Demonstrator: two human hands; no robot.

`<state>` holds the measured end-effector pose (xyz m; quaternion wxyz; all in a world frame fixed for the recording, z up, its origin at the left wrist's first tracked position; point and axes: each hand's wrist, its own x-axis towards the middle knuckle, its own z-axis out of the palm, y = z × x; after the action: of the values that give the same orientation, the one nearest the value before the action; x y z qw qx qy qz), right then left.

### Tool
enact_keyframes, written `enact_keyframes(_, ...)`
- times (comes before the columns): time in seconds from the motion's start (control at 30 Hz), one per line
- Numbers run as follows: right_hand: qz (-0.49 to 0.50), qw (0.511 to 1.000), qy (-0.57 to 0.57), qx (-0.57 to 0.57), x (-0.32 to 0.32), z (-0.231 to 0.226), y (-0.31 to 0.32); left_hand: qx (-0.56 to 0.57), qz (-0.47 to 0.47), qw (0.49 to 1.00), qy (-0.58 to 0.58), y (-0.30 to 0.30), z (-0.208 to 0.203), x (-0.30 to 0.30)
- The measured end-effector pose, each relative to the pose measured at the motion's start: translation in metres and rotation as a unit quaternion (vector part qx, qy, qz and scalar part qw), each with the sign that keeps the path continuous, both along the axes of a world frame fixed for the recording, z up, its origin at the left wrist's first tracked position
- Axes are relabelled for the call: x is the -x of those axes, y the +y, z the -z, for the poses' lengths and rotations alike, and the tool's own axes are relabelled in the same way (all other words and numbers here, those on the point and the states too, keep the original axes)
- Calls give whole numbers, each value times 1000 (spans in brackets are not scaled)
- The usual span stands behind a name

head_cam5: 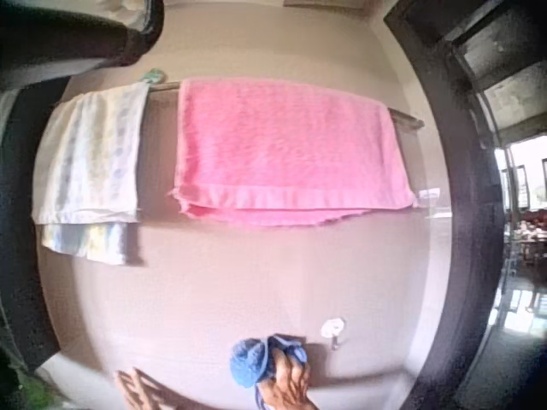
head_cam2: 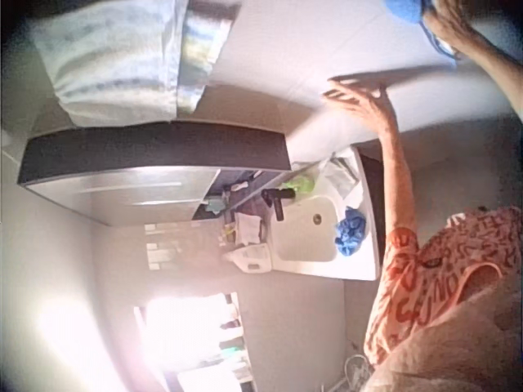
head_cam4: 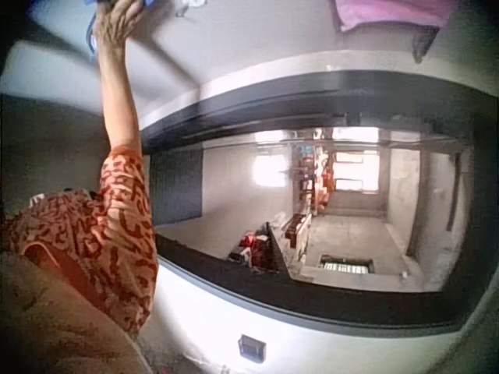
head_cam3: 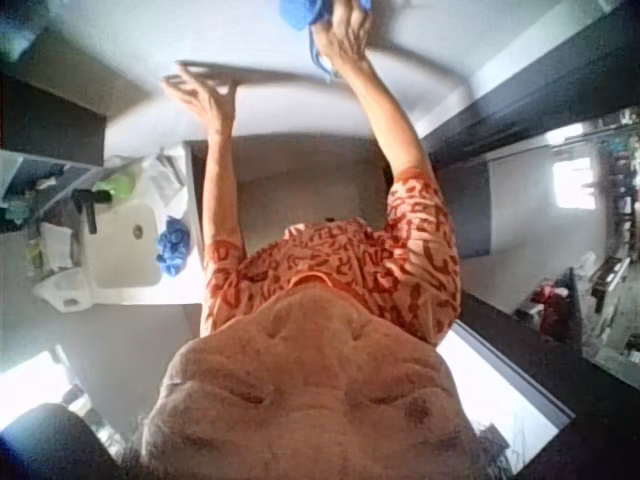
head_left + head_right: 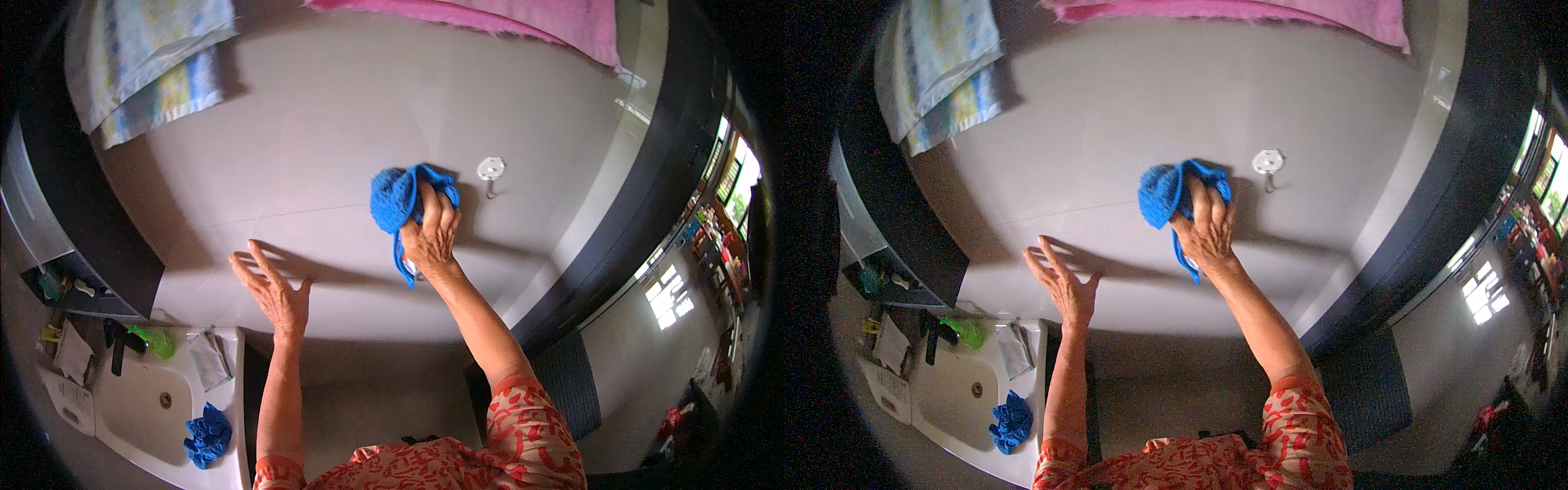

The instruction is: The person wipes the tiled walls of a bathroom using a blue cloth. They clean the wall above the sink, the wall near the door frame, and the wall around a wall-mounted dispenser and shower fixtures.

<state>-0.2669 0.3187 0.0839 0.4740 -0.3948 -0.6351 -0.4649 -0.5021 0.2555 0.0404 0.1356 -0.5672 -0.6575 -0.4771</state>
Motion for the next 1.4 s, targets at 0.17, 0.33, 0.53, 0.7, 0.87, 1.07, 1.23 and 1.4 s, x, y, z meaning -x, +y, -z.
enact_keyframes(0.17,37,999,-6,25,-77,41,-2,-33,23,999,34,-9,5,-39)
enact_keyframes(0.33,75,997,-6,21,-152,67,-4,-33,88,995,30,-12,-8,-99)
enact_keyframes(0.53,97,988,88,78,-229,54,-13,-37,129,990,53,-4,-19,-151)
enact_keyframes(0.7,24,976,208,-64,-231,-32,0,-74,155,983,61,9,-36,-194)
enact_keyframes(0.87,-81,990,-1,-112,-145,-93,10,-53,64,993,80,28,-38,-226)
enact_keyframes(1.07,-27,978,146,-144,-198,-149,17,-113,25,985,126,46,-24,-221)
enact_keyframes(1.23,89,956,245,-132,-241,-130,21,-126,13,981,147,51,-19,-221)
enact_keyframes(1.4,143,941,288,-109,-263,-66,22,-129,4,981,146,50,-23,-223)
